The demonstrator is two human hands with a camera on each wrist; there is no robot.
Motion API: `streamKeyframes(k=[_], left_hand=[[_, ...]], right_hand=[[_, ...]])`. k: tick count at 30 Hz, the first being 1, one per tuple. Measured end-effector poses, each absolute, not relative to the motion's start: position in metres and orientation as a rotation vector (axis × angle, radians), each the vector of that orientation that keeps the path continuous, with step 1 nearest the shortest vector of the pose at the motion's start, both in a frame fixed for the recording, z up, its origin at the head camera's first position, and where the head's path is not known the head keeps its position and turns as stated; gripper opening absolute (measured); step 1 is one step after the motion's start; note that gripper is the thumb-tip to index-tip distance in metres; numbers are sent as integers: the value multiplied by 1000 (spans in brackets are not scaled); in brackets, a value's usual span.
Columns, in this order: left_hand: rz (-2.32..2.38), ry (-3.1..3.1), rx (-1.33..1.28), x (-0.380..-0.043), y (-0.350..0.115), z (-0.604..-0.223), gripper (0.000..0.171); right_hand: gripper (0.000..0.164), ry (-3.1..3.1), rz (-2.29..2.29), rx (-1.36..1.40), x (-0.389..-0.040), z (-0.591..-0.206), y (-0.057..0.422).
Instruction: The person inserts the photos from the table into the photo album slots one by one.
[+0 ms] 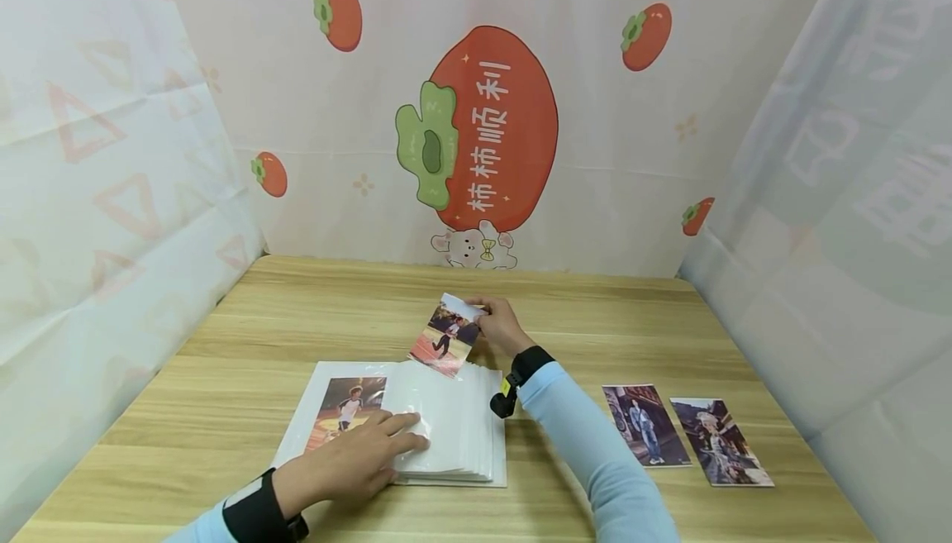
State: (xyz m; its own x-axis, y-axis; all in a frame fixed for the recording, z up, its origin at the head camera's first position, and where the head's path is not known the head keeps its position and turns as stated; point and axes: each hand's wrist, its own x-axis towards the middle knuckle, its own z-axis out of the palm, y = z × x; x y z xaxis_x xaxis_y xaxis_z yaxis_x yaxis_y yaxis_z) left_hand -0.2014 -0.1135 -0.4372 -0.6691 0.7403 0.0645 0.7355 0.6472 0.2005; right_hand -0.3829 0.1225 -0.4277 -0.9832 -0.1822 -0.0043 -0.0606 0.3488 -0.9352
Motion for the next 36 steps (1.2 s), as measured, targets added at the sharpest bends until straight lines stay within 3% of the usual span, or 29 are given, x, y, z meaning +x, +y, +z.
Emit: streamKeyframes(k=[36], left_hand=[[330,2811,1262,-203,-114,-437,44]], right_hand=[[41,2441,-1676,-276,-387,-422,114]])
